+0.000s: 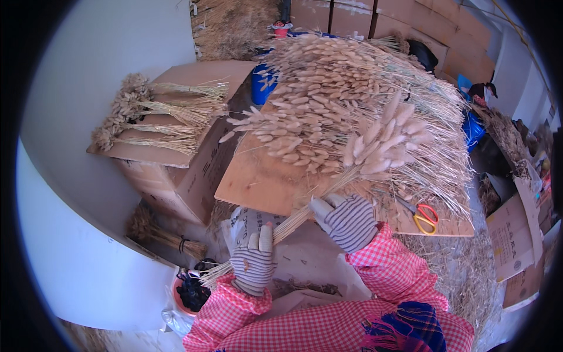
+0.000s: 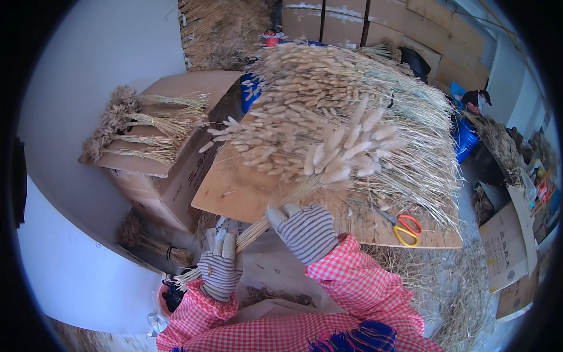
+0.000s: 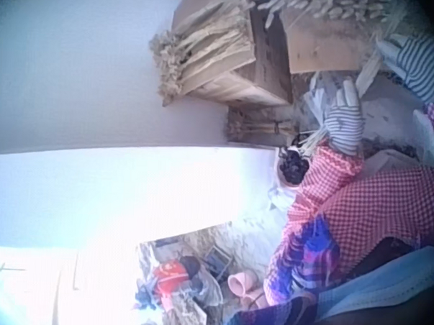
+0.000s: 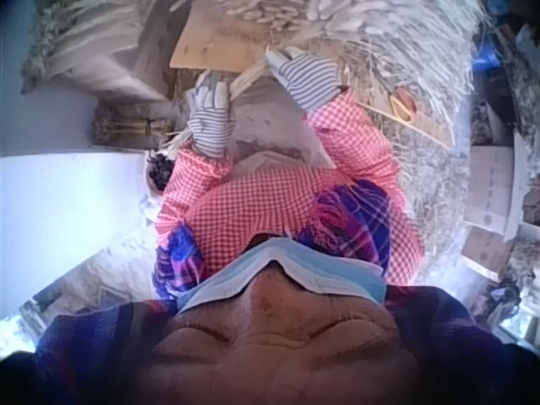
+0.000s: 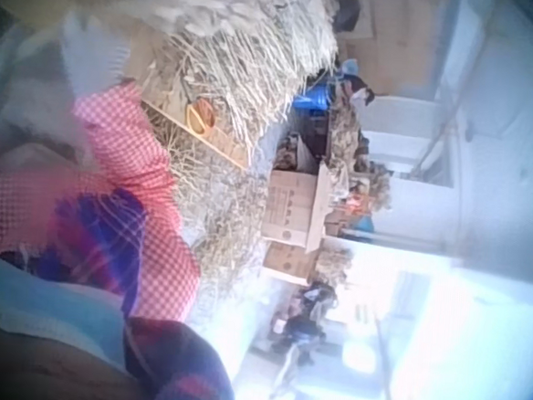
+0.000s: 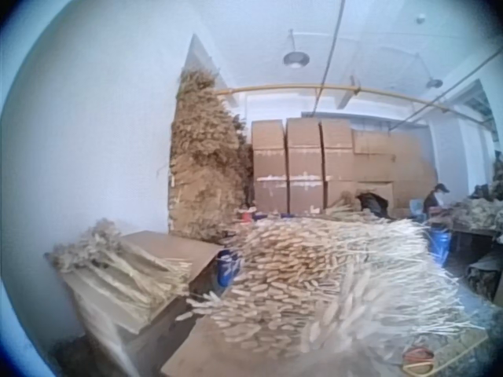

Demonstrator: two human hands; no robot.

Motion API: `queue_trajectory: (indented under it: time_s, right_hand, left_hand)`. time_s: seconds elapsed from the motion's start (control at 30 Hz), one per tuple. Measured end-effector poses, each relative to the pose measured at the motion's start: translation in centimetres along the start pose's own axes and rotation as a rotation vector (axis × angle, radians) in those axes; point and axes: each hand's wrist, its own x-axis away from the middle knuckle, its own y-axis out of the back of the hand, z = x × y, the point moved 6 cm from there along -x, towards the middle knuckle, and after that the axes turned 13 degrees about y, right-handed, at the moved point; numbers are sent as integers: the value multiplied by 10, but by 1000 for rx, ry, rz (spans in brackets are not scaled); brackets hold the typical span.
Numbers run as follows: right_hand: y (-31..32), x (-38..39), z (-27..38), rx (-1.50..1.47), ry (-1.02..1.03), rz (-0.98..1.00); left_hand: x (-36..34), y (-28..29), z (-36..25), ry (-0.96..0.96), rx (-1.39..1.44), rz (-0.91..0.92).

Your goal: The person gathers dried grain stalks from a table, aligns them into a neat bundle, and secures the bundle with a rubber band. The person then places the finished bundle into a cardboard box and repeats the process with additional stalks.

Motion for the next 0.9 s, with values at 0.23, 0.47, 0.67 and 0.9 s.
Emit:
queue_trajectory:
  time_s: [0.23,0.47,0.67,0.9]
  right_hand:
    - [-3,-5,-10,-137,5,79]
    - [-12,-11,-11,-90,47,313]
    - [-17,-11,-14,-171,133,366]
    - [-15,-7,-16,-199,125,290]
  left_hand:
    - [-1,4,0,-51,-4,-11]
    - [1,2,-2,-78,-113,-14]
    - [1,3,-2,-89,-102,-39]
    - [0,8,-3,-114,-96,-29]
